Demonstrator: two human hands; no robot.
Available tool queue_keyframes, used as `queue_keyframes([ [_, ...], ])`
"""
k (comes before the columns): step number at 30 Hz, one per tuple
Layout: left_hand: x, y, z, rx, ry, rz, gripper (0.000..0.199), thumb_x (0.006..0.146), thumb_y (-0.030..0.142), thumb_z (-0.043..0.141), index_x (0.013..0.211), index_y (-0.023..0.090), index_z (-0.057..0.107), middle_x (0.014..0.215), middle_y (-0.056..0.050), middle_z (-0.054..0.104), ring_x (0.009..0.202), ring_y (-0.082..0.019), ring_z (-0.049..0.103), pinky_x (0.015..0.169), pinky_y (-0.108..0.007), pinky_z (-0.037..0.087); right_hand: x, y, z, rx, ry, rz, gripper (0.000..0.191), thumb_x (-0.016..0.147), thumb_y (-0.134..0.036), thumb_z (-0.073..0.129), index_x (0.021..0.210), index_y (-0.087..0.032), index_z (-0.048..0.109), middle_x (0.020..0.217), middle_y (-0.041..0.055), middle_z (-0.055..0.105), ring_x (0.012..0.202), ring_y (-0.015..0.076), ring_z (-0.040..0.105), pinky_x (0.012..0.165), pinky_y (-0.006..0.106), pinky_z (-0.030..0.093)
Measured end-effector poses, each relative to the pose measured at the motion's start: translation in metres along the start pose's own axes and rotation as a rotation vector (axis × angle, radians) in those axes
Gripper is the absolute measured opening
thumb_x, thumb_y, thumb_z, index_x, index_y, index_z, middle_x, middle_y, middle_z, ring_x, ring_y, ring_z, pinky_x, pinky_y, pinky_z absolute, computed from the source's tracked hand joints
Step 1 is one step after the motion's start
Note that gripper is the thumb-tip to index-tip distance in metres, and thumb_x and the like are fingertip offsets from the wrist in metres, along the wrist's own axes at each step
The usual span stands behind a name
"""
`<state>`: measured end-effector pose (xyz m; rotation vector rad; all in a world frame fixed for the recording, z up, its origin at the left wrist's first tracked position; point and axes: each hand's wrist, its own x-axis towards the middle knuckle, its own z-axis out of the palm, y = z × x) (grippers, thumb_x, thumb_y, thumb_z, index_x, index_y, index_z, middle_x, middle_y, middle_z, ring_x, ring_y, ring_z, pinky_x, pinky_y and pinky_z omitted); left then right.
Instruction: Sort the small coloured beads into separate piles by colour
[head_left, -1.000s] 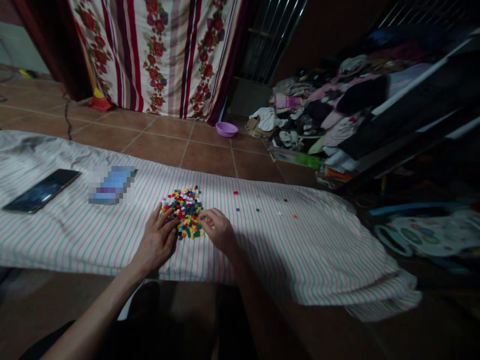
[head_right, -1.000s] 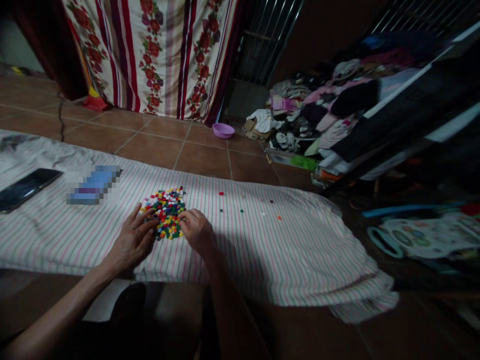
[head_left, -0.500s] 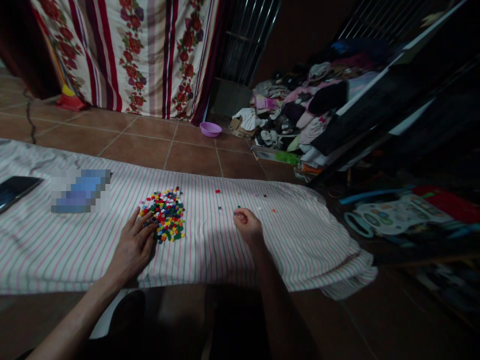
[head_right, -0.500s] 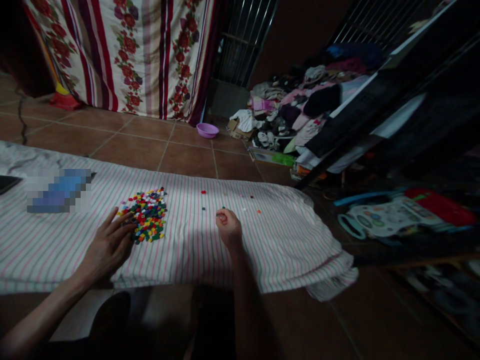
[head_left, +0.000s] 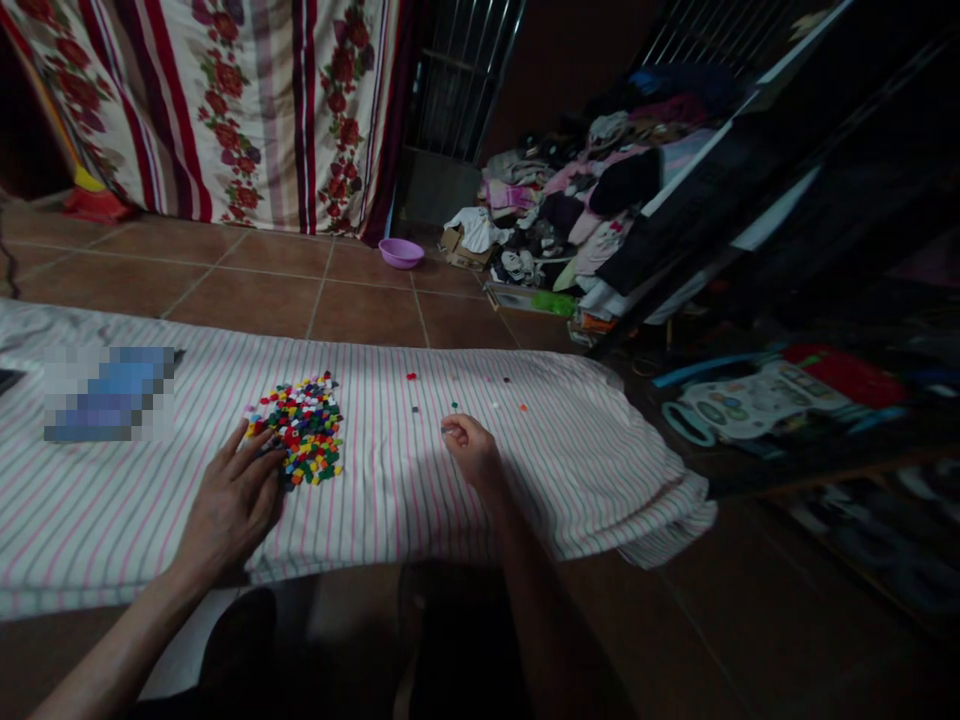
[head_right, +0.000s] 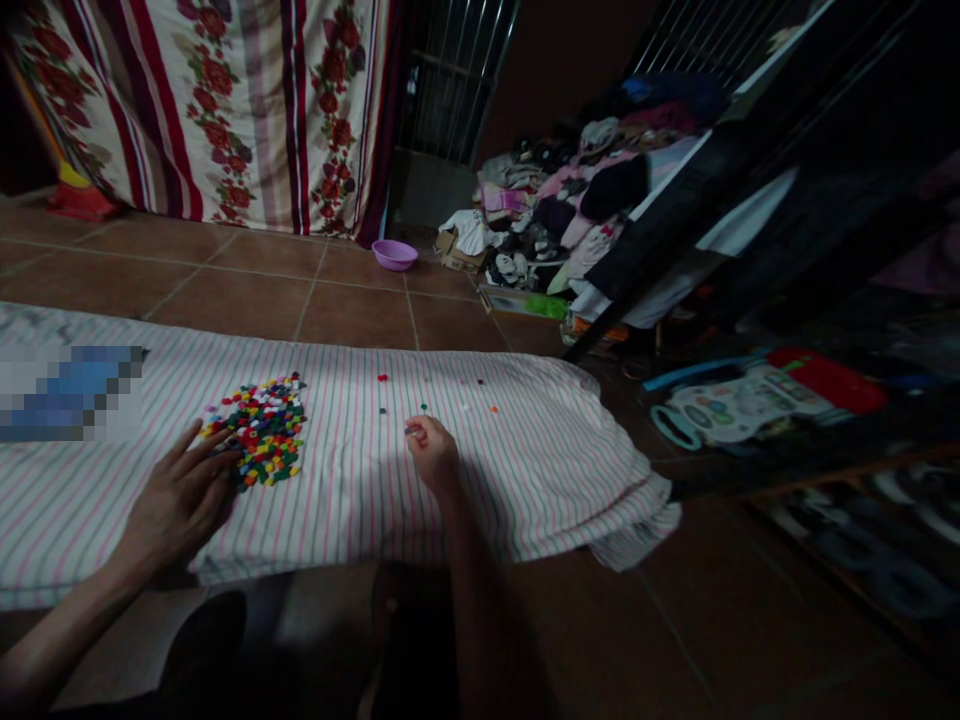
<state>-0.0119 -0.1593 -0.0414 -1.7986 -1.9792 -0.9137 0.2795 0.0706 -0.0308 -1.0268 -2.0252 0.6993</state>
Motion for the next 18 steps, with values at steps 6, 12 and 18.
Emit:
queue_keyframes([
  [6,0.000,0.002,0.000,0.008,0.000,-0.013,0.029,0.091,0.028,0.045,0.108,0.018,0.067,0.134,-0.014,0.062,0.149,-0.035,0.032,0.116,-0.058,0.042,-0.001,-0.006,0.014,-0.044,-0.022,-0.064,0.023,0.073,-0.014,0.051,0.088,-0.021,0.066,0.084,0.0031,0.067,0.070,0.0145,0.060,0.069,0.025,0.051],
  [12,0.001,0.003,-0.001,0.001,0.000,-0.014,0.028,0.091,0.027,0.045,0.106,0.019,0.067,0.132,-0.014,0.063,0.148,-0.035,0.034,0.116,-0.059,0.042,0.006,-0.010,0.029,-0.053,-0.027,-0.039,0.019,0.076,-0.013,0.053,0.088,-0.020,0.066,0.086,0.0031,0.067,0.071,0.0144,0.060,0.069,0.025,0.050],
  [18,-0.001,0.000,0.001,0.017,0.014,0.002,0.027,0.091,0.026,0.047,0.108,0.019,0.066,0.134,-0.013,0.063,0.147,-0.034,0.035,0.114,-0.058,0.045,0.018,-0.021,0.046,-0.213,0.034,0.068,0.018,0.081,-0.013,0.056,0.092,-0.023,0.068,0.091,0.0026,0.069,0.076,0.0157,0.061,0.076,0.027,0.048],
])
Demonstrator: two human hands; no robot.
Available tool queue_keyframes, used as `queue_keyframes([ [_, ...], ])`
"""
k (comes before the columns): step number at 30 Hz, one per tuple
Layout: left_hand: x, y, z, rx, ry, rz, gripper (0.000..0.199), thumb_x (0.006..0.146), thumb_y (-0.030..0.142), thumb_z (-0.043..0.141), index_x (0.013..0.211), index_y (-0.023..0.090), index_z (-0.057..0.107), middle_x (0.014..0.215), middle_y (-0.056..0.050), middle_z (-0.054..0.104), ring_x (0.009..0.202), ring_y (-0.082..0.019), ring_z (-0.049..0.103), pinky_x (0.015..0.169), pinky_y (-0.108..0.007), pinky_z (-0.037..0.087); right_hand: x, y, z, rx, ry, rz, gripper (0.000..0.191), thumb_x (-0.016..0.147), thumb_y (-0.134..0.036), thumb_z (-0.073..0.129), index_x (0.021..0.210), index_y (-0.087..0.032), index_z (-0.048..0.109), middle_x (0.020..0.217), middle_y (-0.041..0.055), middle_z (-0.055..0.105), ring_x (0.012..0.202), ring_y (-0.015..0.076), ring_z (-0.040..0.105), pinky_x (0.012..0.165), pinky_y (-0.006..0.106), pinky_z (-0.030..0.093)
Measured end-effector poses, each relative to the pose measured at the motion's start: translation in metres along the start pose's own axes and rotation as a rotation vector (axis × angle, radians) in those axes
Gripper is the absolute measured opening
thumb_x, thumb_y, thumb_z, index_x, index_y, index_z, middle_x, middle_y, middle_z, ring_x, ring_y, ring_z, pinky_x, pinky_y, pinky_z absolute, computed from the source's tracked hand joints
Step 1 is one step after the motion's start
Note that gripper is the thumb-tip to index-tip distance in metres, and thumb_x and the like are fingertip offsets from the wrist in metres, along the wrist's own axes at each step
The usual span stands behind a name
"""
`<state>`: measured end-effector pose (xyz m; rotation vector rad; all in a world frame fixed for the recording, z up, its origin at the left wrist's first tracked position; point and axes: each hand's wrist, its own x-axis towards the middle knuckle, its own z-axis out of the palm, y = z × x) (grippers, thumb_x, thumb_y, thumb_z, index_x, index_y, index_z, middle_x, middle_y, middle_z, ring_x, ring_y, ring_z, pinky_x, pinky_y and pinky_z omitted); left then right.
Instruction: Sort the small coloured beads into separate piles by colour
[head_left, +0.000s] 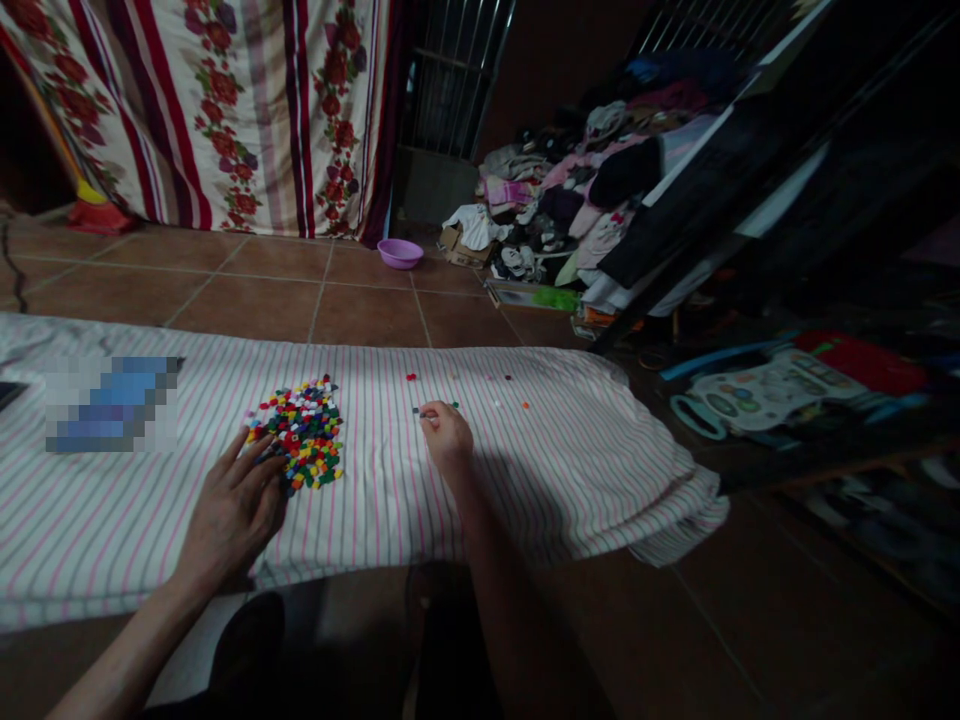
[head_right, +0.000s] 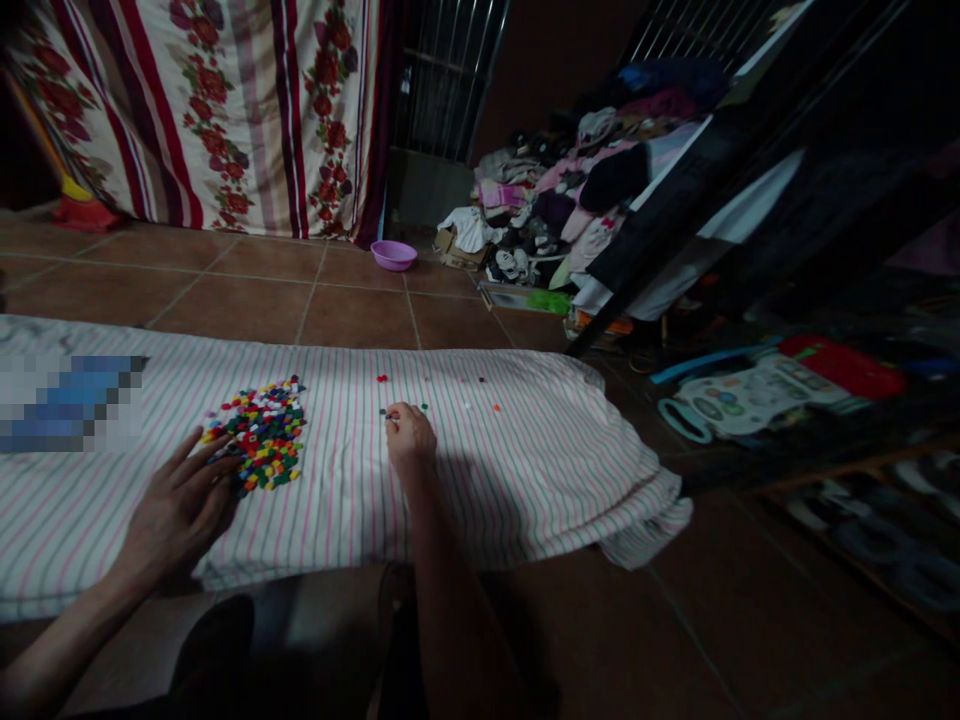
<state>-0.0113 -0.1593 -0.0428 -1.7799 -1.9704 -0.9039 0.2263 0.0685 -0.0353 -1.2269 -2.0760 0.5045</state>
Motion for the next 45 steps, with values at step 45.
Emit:
queue_keyframes([
  [45,-0.004,-0.011,-0.018,0.058,0.035,-0.309,0.031,0.090,0.027,0.043,0.103,0.020,0.070,0.131,-0.010,0.063,0.145,-0.032,0.038,0.114,-0.058,0.043,-0.025,-0.103,0.038,0.256,-0.354,-0.339,0.019,0.092,-0.022,0.056,0.096,-0.024,0.075,0.093,0.0021,0.063,0.078,0.0123,0.061,0.074,0.023,0.049],
])
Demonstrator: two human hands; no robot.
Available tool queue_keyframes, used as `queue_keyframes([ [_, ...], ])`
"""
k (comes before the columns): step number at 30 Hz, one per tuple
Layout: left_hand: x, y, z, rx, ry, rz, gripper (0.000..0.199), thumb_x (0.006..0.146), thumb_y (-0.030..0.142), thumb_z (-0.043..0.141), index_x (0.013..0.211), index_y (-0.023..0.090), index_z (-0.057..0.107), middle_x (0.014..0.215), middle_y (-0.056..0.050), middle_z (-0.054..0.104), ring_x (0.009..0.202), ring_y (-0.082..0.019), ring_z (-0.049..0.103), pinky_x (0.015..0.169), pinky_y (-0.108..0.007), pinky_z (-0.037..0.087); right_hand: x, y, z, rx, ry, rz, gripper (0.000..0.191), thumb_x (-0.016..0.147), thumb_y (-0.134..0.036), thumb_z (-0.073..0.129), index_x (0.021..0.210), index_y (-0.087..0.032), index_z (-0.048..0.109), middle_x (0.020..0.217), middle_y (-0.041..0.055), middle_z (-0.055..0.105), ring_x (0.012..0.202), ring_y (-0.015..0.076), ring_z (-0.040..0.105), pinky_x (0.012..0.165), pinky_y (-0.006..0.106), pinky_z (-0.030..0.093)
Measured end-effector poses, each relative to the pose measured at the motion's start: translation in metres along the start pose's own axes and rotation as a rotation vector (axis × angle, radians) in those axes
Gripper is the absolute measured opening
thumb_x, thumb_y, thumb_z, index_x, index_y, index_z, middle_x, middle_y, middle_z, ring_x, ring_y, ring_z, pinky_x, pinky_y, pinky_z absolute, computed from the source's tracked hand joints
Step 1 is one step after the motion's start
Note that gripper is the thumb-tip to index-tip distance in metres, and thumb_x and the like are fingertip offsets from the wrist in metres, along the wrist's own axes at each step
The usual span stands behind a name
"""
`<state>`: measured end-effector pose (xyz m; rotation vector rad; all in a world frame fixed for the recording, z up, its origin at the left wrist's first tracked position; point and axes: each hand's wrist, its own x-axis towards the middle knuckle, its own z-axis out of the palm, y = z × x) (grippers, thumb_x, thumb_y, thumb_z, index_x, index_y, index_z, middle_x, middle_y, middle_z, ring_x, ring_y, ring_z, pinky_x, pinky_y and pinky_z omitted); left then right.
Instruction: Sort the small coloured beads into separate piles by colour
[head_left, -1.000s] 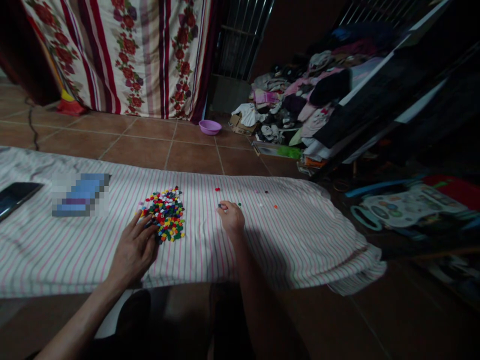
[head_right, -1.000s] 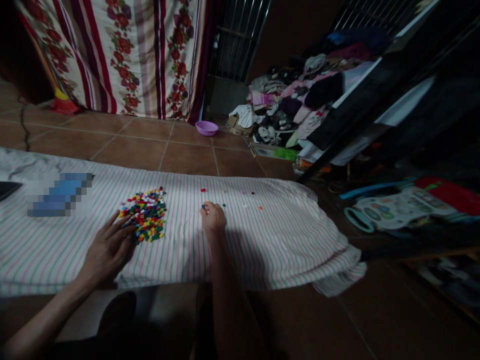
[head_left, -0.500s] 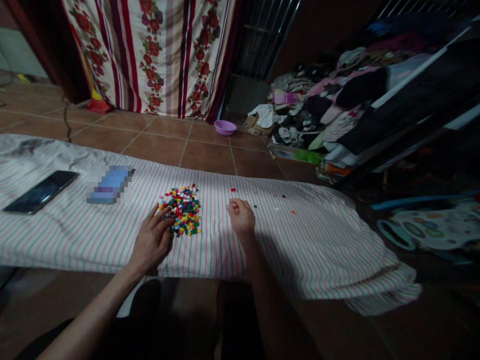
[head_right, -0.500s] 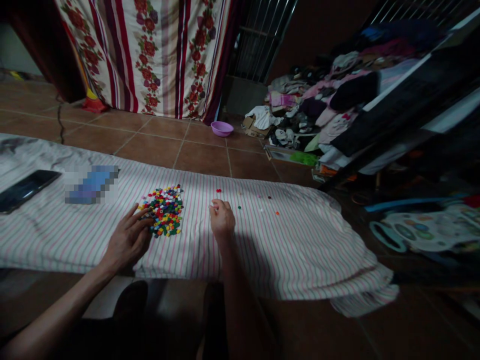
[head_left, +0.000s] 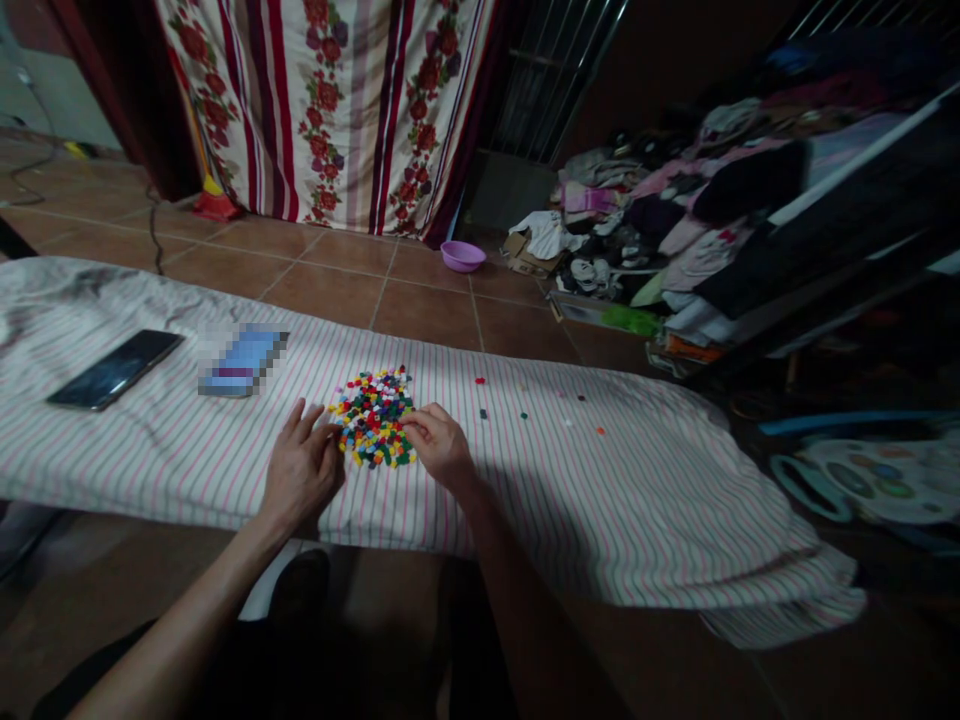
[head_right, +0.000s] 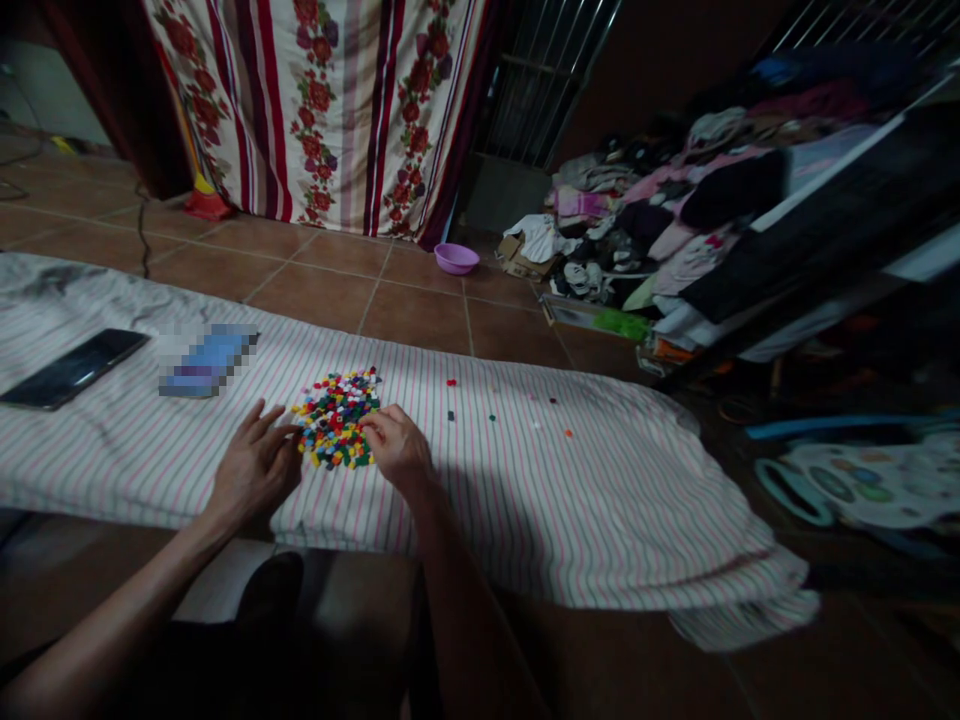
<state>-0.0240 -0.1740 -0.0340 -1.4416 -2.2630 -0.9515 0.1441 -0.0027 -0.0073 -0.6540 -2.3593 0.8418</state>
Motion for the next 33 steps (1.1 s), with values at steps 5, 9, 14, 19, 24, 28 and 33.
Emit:
queue_keyframes([
  [5,0.002,-0.004,-0.005,0.034,-0.004,-0.004,0.032,0.091,0.028,0.042,0.099,0.017,0.070,0.124,-0.013,0.066,0.139,-0.031,0.045,0.117,-0.058,0.040,0.000,-0.008,0.004,0.008,-0.100,-0.075,0.021,0.089,-0.018,0.059,0.101,-0.024,0.075,0.095,0.0015,0.063,0.080,0.0120,0.062,0.075,0.023,0.049],
  [9,0.006,-0.006,-0.008,0.054,-0.021,0.017,0.031,0.092,0.028,0.040,0.096,0.017,0.070,0.112,-0.012,0.070,0.126,-0.027,0.056,0.121,-0.057,0.035,-0.003,-0.008,0.009,-0.049,-0.151,-0.093,0.024,0.089,-0.015,0.060,0.104,-0.025,0.076,0.096,0.0013,0.063,0.087,0.0128,0.063,0.080,0.024,0.049],
  [14,0.007,-0.013,-0.009,0.078,0.005,0.090,0.030,0.091,0.028,0.040,0.094,0.019,0.069,0.104,-0.010,0.072,0.121,-0.028,0.059,0.119,-0.059,0.036,-0.003,-0.011,0.014,-0.133,-0.187,-0.049,0.022,0.089,-0.014,0.062,0.099,-0.027,0.076,0.097,0.0003,0.063,0.092,0.0136,0.063,0.082,0.023,0.049],
  [19,0.007,-0.023,-0.009,0.083,0.023,0.173,0.028,0.091,0.027,0.041,0.091,0.018,0.067,0.096,-0.010,0.072,0.113,-0.030,0.062,0.118,-0.060,0.036,-0.002,-0.014,0.016,-0.161,-0.193,-0.013,0.019,0.089,-0.015,0.064,0.098,-0.028,0.075,0.097,-0.0004,0.063,0.091,0.0135,0.063,0.080,0.023,0.049],
  [24,0.005,-0.027,-0.007,0.096,0.034,0.213,0.019,0.089,0.024,0.043,0.090,0.021,0.062,0.097,-0.007,0.071,0.111,-0.030,0.061,0.115,-0.060,0.039,0.000,-0.017,0.016,-0.199,-0.215,0.013,0.017,0.091,-0.018,0.063,0.098,-0.029,0.074,0.099,-0.0005,0.064,0.094,0.0141,0.063,0.081,0.023,0.049],
  [28,0.004,-0.020,-0.005,0.112,0.038,0.152,0.021,0.086,0.023,0.043,0.096,0.018,0.061,0.101,-0.013,0.068,0.115,-0.031,0.060,0.114,-0.058,0.039,0.002,-0.020,0.016,-0.208,-0.220,0.003,0.018,0.093,-0.019,0.061,0.100,-0.029,0.074,0.098,0.0006,0.066,0.093,0.0149,0.064,0.081,0.023,0.049],
  [33,0.006,-0.005,-0.005,0.167,0.000,-0.047,0.030,0.087,0.027,0.041,0.107,0.013,0.060,0.120,-0.022,0.064,0.128,-0.036,0.053,0.108,-0.059,0.041,0.002,-0.018,0.018,-0.180,-0.161,0.002,0.019,0.092,-0.018,0.060,0.100,-0.027,0.075,0.097,0.0027,0.067,0.092,0.0165,0.065,0.081,0.025,0.050],
])
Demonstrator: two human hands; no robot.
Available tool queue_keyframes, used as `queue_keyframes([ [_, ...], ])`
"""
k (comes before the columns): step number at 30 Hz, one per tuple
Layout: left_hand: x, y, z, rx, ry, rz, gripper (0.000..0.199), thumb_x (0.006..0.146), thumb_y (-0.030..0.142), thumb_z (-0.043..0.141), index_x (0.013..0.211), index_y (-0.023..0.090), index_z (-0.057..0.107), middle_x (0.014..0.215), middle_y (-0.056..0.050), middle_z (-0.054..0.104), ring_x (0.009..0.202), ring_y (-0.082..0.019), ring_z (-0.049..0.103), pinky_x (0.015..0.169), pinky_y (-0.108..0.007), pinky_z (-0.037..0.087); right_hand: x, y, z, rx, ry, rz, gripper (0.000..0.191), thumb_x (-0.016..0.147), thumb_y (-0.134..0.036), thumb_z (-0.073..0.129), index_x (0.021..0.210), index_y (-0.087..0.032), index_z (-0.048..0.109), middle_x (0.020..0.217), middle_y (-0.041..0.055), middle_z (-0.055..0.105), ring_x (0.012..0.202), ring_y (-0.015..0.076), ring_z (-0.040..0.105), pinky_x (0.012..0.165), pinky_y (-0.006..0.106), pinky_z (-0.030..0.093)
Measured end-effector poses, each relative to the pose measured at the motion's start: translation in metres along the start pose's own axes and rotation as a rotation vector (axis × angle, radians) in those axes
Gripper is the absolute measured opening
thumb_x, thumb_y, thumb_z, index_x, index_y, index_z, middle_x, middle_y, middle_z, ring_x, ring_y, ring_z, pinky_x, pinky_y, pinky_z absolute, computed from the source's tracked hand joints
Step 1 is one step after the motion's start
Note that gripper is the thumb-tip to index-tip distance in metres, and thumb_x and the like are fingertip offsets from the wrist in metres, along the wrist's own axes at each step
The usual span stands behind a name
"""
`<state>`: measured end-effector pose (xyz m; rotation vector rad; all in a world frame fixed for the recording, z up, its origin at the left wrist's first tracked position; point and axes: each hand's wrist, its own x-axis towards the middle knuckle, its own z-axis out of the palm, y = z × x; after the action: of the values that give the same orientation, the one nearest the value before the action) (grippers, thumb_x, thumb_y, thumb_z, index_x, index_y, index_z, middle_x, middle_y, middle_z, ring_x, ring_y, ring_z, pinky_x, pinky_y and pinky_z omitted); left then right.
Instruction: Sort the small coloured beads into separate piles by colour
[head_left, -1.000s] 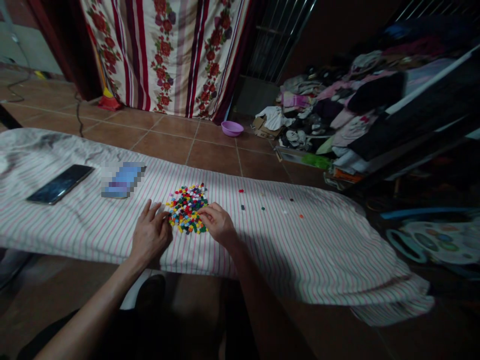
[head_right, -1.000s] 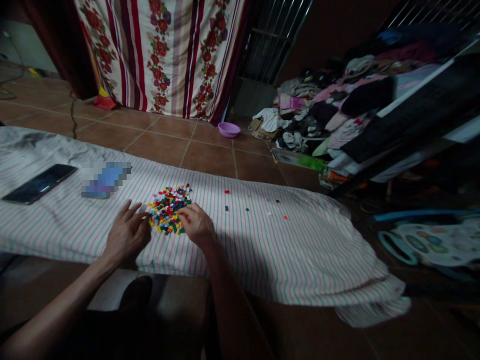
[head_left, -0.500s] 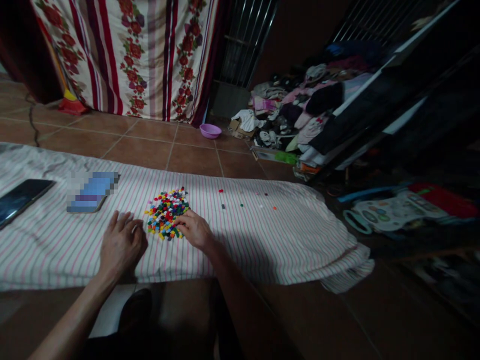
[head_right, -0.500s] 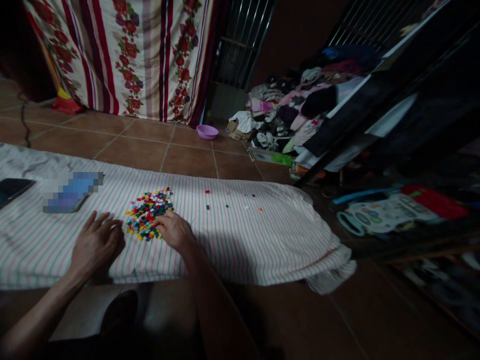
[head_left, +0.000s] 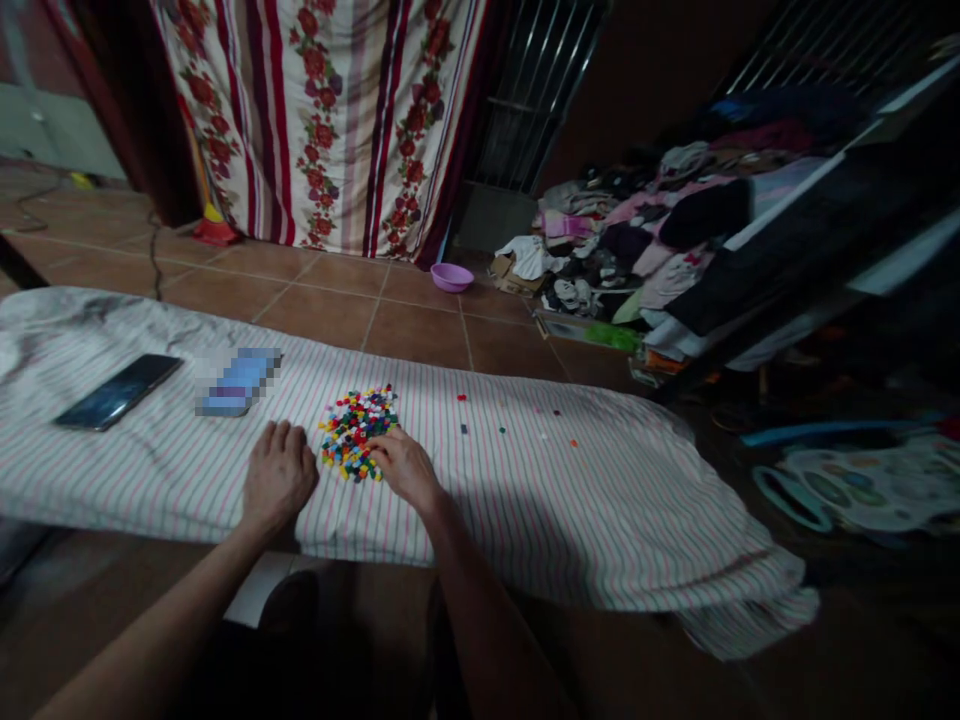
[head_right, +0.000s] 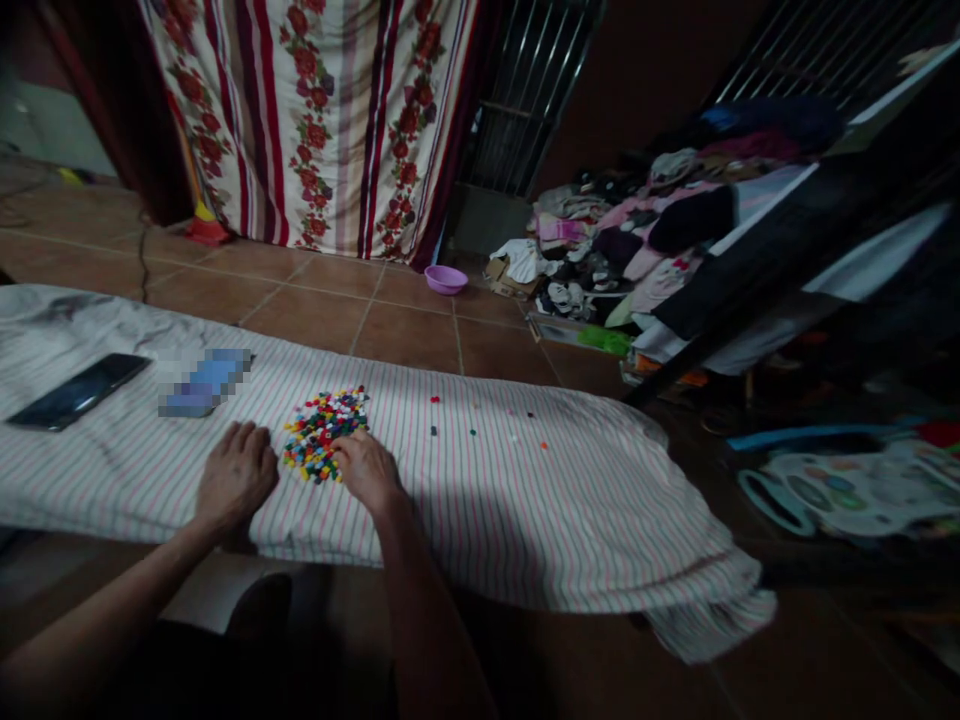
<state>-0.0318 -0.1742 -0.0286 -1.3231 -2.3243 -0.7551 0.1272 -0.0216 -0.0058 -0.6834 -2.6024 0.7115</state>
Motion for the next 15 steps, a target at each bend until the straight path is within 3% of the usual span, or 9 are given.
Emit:
queue_keyframes([
  [7,0.0011,0.0091,0.0008,0.106,-0.056,-0.088,0.032,0.090,0.027,0.040,0.110,0.012,0.061,0.130,-0.024,0.061,0.133,-0.037,0.050,0.108,-0.055,0.039,0.0005,0.0054,-0.0001,0.103,0.066,-0.050,0.025,0.094,-0.018,0.054,0.105,-0.026,0.075,0.097,0.0032,0.067,0.088,0.0154,0.064,0.081,0.025,0.050],
  [15,0.0006,0.0077,0.0036,0.116,-0.069,-0.132,0.032,0.091,0.025,0.040,0.110,0.014,0.062,0.132,-0.020,0.061,0.134,-0.033,0.050,0.112,-0.051,0.038,0.0052,0.0024,0.0043,0.074,0.181,0.078,0.025,0.095,-0.021,0.052,0.103,-0.025,0.076,0.099,0.0042,0.064,0.090,0.0160,0.063,0.082,0.026,0.050],
])
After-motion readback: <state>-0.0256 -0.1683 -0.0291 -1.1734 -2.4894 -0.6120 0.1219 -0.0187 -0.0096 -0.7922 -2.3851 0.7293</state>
